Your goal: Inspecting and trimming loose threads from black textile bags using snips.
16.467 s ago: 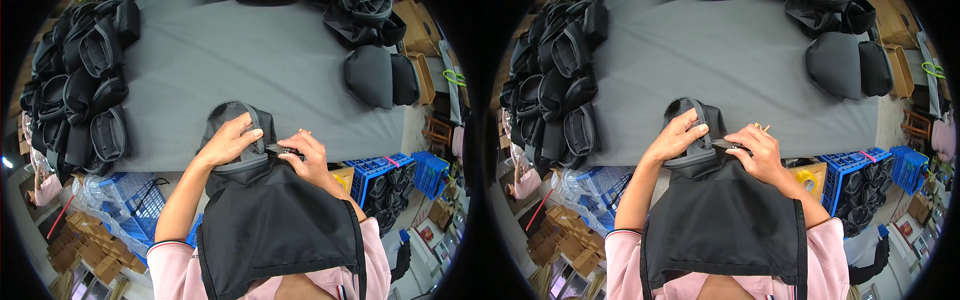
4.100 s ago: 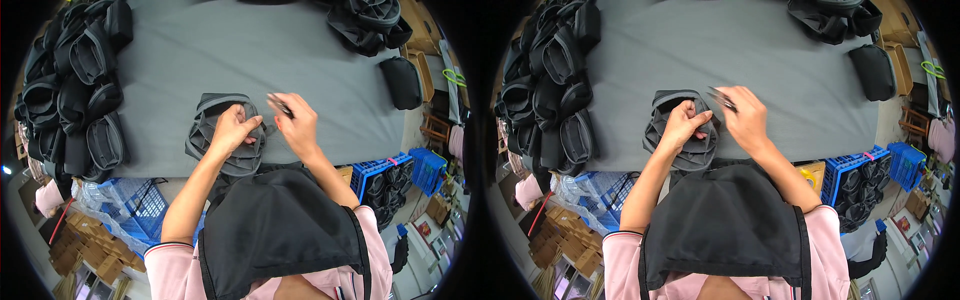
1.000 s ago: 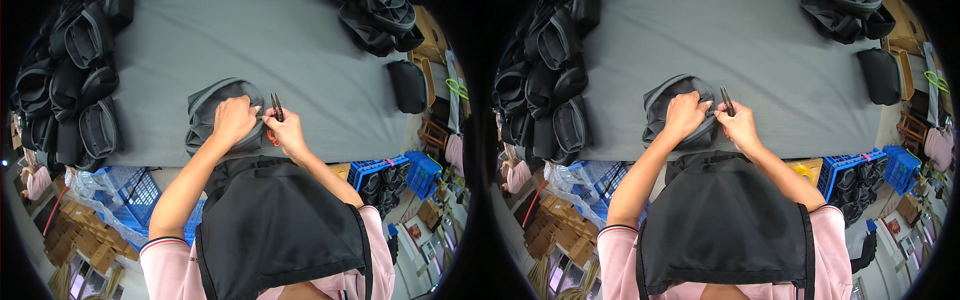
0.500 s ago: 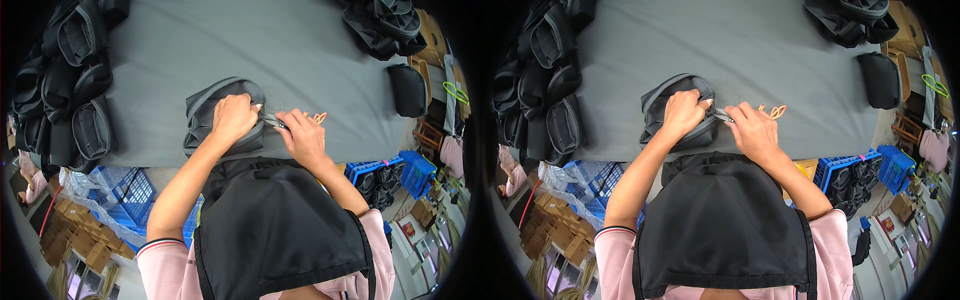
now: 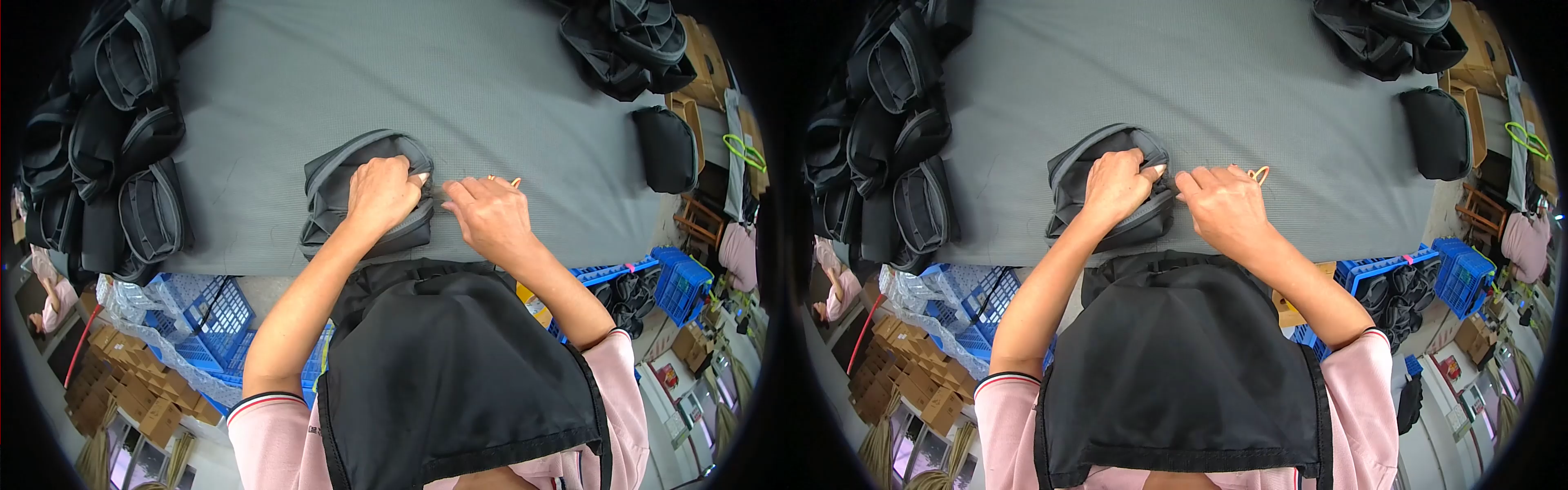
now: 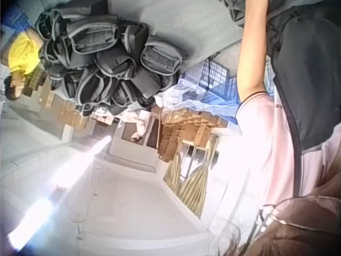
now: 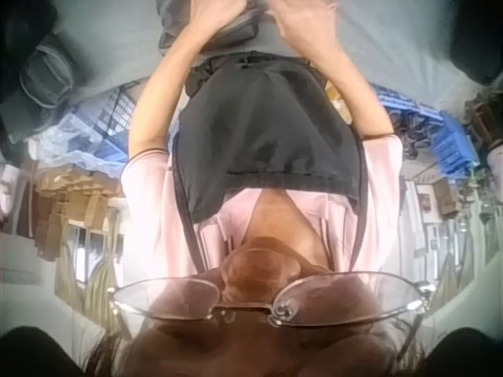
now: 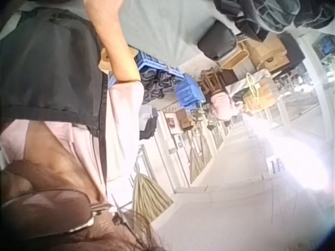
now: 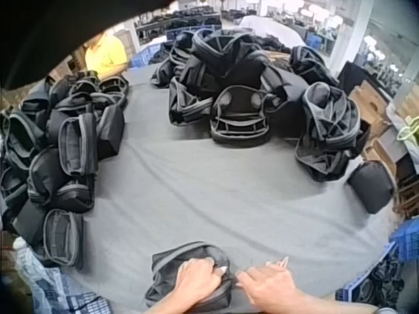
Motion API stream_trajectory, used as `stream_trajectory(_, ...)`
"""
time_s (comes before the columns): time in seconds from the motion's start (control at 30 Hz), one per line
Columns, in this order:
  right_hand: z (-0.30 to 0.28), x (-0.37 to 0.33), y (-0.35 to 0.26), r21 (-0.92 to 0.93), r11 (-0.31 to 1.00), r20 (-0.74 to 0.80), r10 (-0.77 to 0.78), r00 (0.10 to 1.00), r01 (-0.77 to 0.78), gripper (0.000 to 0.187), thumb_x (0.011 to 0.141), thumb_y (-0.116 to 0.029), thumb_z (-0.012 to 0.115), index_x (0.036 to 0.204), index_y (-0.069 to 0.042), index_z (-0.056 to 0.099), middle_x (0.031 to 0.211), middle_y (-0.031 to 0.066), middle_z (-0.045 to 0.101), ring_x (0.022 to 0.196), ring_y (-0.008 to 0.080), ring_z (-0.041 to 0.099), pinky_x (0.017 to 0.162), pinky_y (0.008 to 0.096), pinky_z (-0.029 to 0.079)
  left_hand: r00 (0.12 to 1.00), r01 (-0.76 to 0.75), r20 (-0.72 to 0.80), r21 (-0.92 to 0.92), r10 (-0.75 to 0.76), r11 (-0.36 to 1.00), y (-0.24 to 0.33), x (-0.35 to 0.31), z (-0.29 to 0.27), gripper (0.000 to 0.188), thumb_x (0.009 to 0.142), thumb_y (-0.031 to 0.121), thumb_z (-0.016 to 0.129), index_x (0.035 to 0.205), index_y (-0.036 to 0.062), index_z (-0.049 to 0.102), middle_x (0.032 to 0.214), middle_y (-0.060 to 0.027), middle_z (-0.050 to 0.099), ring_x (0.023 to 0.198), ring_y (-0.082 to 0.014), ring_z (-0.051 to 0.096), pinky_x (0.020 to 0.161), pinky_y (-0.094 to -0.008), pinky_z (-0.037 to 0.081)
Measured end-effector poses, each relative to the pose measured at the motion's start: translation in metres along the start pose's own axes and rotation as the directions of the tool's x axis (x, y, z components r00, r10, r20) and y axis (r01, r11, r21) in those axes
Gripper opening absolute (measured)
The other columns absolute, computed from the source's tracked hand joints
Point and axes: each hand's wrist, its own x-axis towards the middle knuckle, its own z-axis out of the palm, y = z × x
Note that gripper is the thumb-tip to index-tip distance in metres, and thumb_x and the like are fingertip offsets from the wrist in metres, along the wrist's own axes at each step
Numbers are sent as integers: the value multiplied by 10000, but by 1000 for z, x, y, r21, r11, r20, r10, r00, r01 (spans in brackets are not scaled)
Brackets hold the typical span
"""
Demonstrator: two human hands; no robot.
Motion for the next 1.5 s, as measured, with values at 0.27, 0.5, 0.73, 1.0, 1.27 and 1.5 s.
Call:
stream_trajectory(0.27, -5, 12, -2, -105, 989, 100, -98, 990, 108, 143, 713, -129, 668, 794, -67, 568, 638, 40, 539, 607, 209, 571, 612, 327, 438, 1000, -1, -12, -4, 0, 1000, -2, 1, 2, 304, 797, 241, 599, 747, -58, 627, 716, -231, 623, 730, -375, 619, 697, -451, 474)
stream_trajectory(0.5, -5, 14, 5, 17, 994, 13, -107, 994, 106, 147, 719, -122, 681, 803, -56, 579, 620, 62, 533, 559, 201, 554, 573, 321, 449, 1000, -8, -2, 10, 8, 1000, -5, -1, 1, 304, 801, 250, 599, 773, -51, 626, 743, -233, 625, 756, -390, 611, 709, -462, 469)
stream_trajectory(0.73, 0, 37, 9, 723, 340, 363, 554, 749, -602, 353, 679, -179, 774, 922, -28, 567, 723, -21, 507, 634, 71, 440, 593, 251, 429, 977, -91, 198, 47, 80, 995, 3, -16, 7, 303, 811, 241, 596, 891, -50, 608, 884, -216, 634, 870, -384, 598, 778, -463, 457)
stream_trajectory(1.0, 22, 32, 2, 757, 384, 359, 433, 827, -529, 290, 701, -126, 746, 799, -32, 489, 706, -12, 478, 630, 75, 424, 552, 259, 406, 967, -107, 224, -62, 118, 992, -2, -21, 8, 370, 760, 301, 656, 896, -38, 600, 962, -197, 622, 924, -356, 584, 786, -435, 458)
stream_trajectory(1.27, 38, 24, -5, 244, 967, -349, 153, 925, -68, 202, 675, 42, 596, 859, -23, 540, 728, 58, 554, 558, 159, 529, 539, 282, 442, 991, -47, 130, 69, 38, 997, 23, -24, 23, 407, 699, 335, 677, 884, -17, 586, 852, -186, 646, 789, -354, 620, 710, -415, 483)
stream_trajectory(1.5, -6, -11, -3, 780, 514, -105, 670, 735, -357, 261, 776, -83, 641, 1004, -47, 520, 719, 39, 548, 641, 108, 518, 592, 260, 435, 972, -218, 97, 23, 215, 976, 15, -24, 9, 360, 759, 261, 657, 893, -53, 543, 892, -242, 615, 861, -390, 593, 745, -450, 458)
